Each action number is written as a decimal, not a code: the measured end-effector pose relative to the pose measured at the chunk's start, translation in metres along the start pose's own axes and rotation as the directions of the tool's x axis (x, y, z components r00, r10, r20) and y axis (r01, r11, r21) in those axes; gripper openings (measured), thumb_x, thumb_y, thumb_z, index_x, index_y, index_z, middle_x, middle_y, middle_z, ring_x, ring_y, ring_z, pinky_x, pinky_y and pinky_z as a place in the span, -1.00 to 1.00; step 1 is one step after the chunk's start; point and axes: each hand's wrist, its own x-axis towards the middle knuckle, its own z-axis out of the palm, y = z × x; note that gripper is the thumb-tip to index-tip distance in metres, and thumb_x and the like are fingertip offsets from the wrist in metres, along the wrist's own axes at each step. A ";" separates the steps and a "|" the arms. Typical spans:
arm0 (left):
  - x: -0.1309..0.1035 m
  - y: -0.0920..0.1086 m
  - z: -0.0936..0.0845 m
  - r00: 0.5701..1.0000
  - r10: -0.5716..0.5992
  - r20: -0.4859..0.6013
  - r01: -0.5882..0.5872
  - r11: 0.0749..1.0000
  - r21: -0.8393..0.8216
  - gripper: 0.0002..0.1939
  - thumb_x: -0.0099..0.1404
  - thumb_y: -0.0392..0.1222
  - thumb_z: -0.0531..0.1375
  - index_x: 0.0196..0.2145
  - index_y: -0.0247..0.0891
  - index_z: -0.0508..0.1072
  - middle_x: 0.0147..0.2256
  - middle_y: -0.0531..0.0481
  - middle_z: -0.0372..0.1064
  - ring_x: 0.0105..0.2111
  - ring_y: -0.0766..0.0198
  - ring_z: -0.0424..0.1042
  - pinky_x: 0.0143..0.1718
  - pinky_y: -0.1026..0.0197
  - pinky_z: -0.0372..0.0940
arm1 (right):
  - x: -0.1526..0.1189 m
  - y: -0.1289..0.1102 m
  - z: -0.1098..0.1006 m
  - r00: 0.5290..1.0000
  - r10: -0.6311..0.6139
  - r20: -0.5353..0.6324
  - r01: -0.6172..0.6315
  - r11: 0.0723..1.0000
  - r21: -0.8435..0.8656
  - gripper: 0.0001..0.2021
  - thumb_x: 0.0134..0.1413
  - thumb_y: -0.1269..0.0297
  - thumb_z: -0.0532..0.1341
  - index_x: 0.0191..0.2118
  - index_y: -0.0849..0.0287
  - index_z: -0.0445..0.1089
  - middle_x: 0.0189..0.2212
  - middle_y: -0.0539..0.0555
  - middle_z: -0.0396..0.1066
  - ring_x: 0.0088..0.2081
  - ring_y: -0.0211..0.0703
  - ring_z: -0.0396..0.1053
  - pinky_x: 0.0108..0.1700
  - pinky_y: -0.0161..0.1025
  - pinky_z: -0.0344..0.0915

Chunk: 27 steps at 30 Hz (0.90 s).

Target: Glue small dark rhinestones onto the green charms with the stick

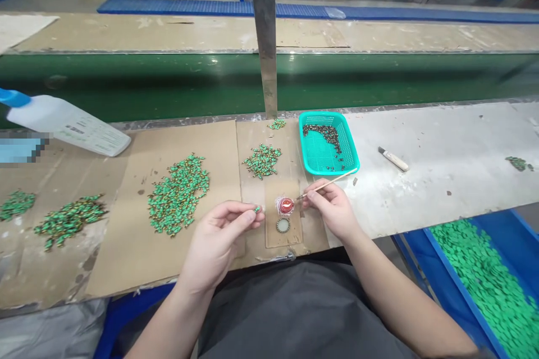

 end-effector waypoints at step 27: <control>-0.013 -0.001 0.015 0.978 -0.114 0.172 0.127 0.990 -0.065 -0.48 -0.04 0.18 0.85 -0.37 -0.23 0.83 -0.34 -0.16 0.76 -0.27 0.07 0.75 -0.19 0.20 0.69 | -0.024 -0.042 0.019 0.993 -0.090 0.082 0.087 0.996 0.037 -0.65 0.38 -0.10 0.64 -0.19 0.04 0.65 -0.21 0.07 0.80 -0.15 0.00 0.82 0.01 0.02 0.82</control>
